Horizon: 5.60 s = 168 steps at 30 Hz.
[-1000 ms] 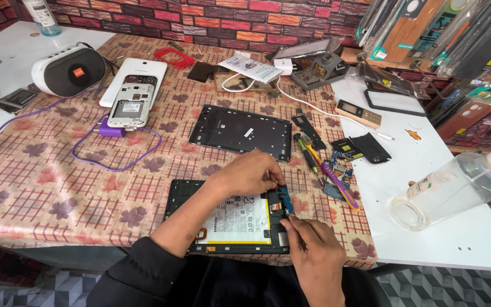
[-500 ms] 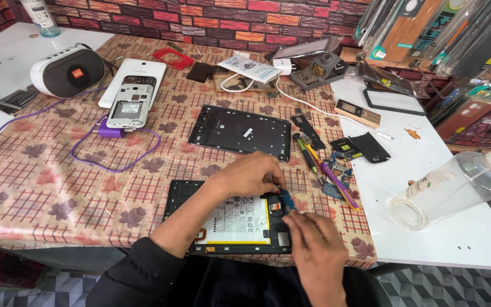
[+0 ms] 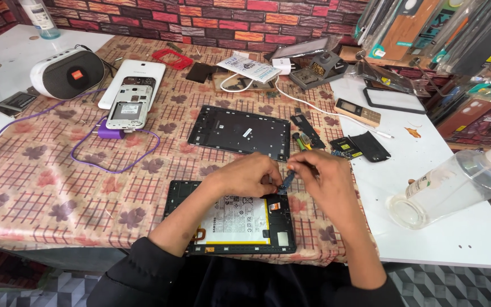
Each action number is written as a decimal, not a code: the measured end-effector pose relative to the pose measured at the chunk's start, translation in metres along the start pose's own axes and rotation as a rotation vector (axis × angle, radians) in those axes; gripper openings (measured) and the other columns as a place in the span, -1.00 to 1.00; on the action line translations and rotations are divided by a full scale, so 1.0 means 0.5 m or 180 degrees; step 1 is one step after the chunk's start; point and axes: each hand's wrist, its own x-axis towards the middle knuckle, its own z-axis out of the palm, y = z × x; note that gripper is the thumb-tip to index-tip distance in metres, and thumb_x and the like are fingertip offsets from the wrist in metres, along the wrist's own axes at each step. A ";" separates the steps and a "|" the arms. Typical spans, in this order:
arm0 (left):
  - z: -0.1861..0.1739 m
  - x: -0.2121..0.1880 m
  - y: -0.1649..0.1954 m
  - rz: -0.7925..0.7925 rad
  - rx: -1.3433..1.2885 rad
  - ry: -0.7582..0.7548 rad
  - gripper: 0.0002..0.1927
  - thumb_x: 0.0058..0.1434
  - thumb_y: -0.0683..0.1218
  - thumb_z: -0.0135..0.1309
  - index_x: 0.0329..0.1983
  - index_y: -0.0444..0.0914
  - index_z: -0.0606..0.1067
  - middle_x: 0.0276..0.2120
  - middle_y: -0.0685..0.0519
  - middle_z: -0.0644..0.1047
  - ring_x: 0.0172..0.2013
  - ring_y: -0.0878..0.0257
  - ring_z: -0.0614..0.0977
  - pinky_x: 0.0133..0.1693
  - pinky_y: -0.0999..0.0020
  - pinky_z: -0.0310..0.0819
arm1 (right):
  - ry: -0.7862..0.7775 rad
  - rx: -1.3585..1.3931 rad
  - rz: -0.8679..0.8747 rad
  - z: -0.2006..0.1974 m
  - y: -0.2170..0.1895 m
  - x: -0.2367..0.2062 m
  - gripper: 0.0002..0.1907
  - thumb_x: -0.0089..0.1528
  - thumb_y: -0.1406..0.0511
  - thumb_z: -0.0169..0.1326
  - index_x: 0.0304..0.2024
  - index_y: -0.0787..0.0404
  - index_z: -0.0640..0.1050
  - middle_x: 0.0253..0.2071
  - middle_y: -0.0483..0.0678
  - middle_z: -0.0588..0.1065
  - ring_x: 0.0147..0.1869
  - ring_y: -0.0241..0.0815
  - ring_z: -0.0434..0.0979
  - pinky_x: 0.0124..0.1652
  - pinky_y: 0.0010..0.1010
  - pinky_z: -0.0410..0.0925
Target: The person disassembles a tablet by removing screws and prying open the casing. They then clean a small circuit board with a brush and reattach it to the tablet's internal components.
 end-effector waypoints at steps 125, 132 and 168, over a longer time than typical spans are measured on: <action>-0.008 -0.006 0.011 -0.0922 -0.0148 0.0408 -0.58 -0.17 -0.01 0.50 -0.30 -0.29 0.63 -0.42 0.01 0.67 -0.38 0.25 0.70 -0.27 0.33 0.55 | -0.0961 0.1167 0.0936 0.048 0.067 0.007 -0.60 0.05 0.59 0.15 -0.06 0.31 0.51 -0.25 -0.06 0.60 -0.21 -0.29 0.63 -0.22 -0.47 0.48; -0.007 -0.008 0.008 -0.0602 -0.1173 0.0474 -0.31 -0.19 -0.14 0.43 0.05 -0.33 0.45 -0.42 -0.04 0.68 -0.44 0.28 0.69 -0.38 0.34 0.56 | -0.1028 0.1555 0.1180 0.047 0.077 0.012 -0.59 0.09 0.61 0.16 -0.02 0.28 0.50 -0.24 -0.05 0.58 -0.15 -0.31 0.58 -0.19 -0.48 0.53; 0.024 -0.004 -0.006 -0.0285 -0.0189 0.0578 -0.56 -0.24 -0.07 0.50 -0.29 -0.31 0.64 -0.39 -0.02 0.65 -0.31 0.18 0.69 -0.23 0.30 0.56 | -0.0121 -0.1369 0.0316 0.133 -0.031 -0.317 -0.18 0.22 -0.16 0.00 0.22 0.38 0.39 0.18 0.19 0.32 0.24 0.19 0.25 0.13 0.04 0.25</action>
